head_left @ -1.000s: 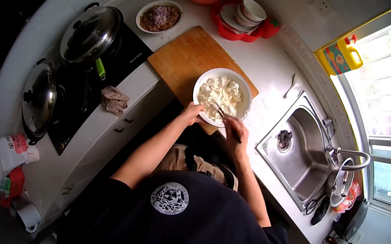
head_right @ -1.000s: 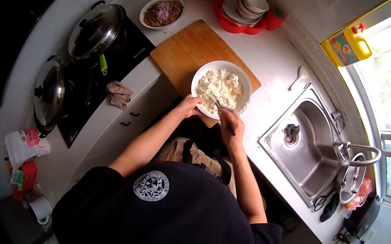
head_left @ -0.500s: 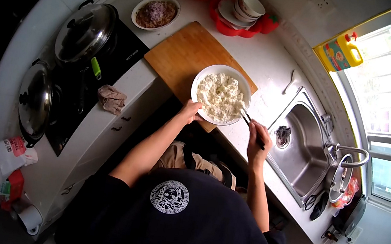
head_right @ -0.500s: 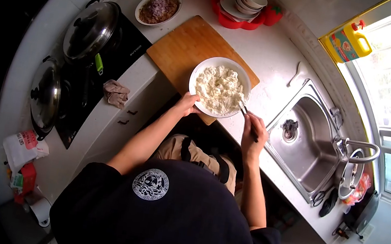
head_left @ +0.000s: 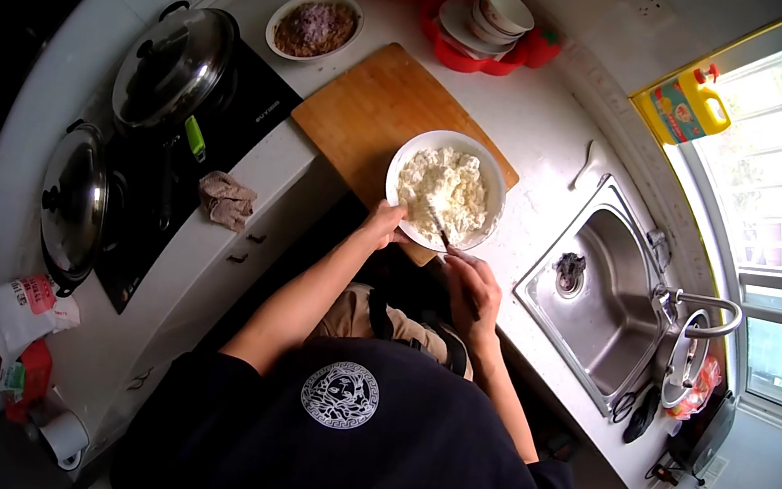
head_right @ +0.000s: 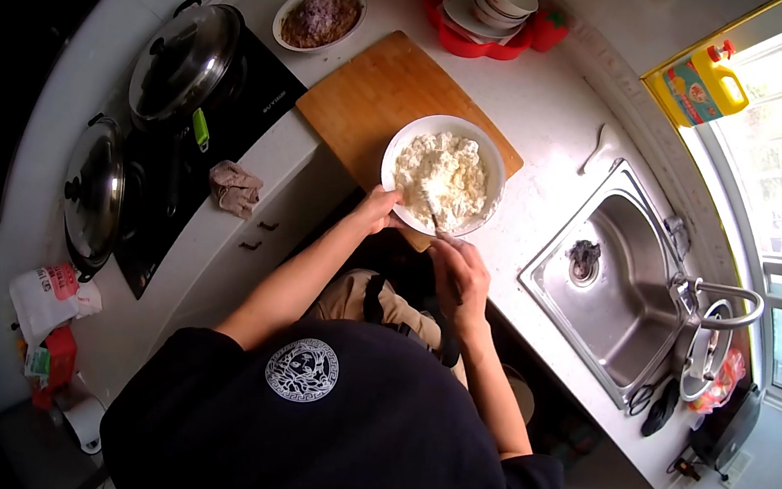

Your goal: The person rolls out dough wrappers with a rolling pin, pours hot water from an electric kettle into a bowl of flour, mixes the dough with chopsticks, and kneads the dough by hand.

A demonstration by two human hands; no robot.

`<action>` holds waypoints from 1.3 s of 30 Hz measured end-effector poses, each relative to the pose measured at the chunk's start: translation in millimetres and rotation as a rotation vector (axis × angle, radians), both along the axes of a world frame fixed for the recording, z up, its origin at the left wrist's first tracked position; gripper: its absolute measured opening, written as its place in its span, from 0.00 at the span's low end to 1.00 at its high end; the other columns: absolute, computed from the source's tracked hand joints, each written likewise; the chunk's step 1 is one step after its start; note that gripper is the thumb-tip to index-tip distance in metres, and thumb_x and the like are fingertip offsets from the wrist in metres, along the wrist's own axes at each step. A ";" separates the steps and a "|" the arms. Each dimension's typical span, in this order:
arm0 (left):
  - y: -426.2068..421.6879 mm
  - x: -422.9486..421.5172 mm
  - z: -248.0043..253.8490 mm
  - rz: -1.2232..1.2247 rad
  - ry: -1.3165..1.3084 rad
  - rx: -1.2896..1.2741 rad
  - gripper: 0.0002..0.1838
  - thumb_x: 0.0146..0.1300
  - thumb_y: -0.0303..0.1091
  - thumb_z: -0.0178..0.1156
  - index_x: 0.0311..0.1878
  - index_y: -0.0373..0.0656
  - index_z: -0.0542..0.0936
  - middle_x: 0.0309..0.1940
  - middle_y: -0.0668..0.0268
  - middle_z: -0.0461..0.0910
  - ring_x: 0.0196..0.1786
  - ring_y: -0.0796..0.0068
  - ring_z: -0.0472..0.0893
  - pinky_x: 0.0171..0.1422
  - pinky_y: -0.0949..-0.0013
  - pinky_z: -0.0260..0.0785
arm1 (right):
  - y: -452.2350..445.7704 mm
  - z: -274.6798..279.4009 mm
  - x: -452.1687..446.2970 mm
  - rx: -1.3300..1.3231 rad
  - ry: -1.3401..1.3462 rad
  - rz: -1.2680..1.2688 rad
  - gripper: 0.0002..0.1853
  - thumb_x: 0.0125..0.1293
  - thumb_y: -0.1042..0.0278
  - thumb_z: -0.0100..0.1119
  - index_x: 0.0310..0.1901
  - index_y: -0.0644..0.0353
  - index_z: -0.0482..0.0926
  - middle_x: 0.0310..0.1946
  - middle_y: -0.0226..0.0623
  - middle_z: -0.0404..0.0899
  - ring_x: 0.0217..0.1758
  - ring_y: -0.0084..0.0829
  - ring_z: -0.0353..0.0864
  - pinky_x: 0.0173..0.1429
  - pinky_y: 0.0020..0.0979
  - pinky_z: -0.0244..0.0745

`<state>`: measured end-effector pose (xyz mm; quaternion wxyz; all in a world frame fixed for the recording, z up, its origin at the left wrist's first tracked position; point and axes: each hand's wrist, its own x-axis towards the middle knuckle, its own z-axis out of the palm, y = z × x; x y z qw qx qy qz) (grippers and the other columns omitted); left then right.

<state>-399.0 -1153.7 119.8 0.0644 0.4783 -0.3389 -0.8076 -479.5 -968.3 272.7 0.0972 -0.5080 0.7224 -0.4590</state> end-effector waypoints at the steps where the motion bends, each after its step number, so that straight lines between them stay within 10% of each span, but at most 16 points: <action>1: 0.0 0.0 -1.4 0.001 0.015 0.009 0.24 0.57 0.25 0.48 0.59 0.35 0.68 0.49 0.51 0.77 0.48 0.52 0.82 0.42 0.46 0.81 | -1.4 -0.3 4.5 0.007 0.000 0.033 0.06 0.61 0.81 0.61 0.40 0.65 0.83 0.42 0.43 0.83 0.44 0.37 0.84 0.47 0.31 0.77; 19: -1.6 2.4 9.7 -0.031 0.043 0.014 0.27 0.56 0.24 0.49 0.62 0.33 0.66 0.51 0.50 0.77 0.51 0.52 0.81 0.44 0.45 0.80 | -28.9 -15.3 -80.7 -0.094 0.036 -0.125 0.05 0.61 0.77 0.63 0.38 0.64 0.83 0.41 0.41 0.85 0.43 0.36 0.84 0.49 0.30 0.77; 25: 0.4 4.0 14.4 -0.009 0.040 0.004 0.28 0.56 0.22 0.48 0.63 0.32 0.65 0.52 0.50 0.77 0.51 0.52 0.81 0.44 0.44 0.80 | -47.5 -50.5 -81.0 -0.026 -0.325 -0.061 0.06 0.65 0.75 0.61 0.41 0.65 0.84 0.41 0.40 0.86 0.44 0.25 0.83 0.51 0.26 0.75; 39: -0.9 3.6 5.2 0.024 0.066 0.027 0.26 0.55 0.23 0.49 0.60 0.30 0.67 0.51 0.48 0.76 0.49 0.48 0.82 0.46 0.43 0.80 | -49.1 -24.7 -4.4 -0.098 -0.238 -0.084 0.05 0.62 0.78 0.61 0.39 0.66 0.82 0.39 0.44 0.84 0.43 0.38 0.83 0.49 0.31 0.76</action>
